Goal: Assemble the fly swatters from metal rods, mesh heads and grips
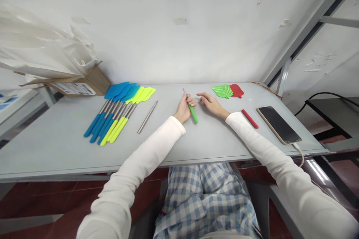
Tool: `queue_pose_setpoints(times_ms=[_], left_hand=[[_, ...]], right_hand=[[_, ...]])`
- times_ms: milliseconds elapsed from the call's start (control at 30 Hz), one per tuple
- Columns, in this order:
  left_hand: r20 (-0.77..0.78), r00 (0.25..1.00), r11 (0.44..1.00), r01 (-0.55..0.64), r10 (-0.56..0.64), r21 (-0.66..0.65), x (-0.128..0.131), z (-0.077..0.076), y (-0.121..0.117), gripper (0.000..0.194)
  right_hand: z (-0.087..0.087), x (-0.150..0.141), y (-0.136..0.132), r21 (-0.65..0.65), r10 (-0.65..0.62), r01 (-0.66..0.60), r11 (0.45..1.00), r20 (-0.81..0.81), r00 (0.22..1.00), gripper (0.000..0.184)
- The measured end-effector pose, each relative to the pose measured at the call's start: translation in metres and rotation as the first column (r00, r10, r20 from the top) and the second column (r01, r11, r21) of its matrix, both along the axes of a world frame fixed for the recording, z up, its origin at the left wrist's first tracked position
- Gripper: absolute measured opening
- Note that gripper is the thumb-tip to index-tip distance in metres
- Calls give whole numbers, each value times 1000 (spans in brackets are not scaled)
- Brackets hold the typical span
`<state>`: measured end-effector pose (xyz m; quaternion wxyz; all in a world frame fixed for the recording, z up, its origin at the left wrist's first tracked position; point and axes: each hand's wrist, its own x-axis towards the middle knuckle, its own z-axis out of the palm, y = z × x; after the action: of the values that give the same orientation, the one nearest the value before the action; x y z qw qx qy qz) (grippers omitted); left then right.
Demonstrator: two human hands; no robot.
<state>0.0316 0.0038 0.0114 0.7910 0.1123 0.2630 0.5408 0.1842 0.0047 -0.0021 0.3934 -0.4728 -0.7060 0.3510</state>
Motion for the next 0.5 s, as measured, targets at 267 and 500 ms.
queue_pose_setpoints(times_ms=[267,500], left_hand=[[28,977,977,-212,211,11,-17,0,18,38],[33,980,979,-192,194,-71,-23,16,23,41]], right_hand=[[8,-37,-38,100,40,-89,991,416,909,34],[10,-58,-52,-145,122,-103,984,129,984,33]])
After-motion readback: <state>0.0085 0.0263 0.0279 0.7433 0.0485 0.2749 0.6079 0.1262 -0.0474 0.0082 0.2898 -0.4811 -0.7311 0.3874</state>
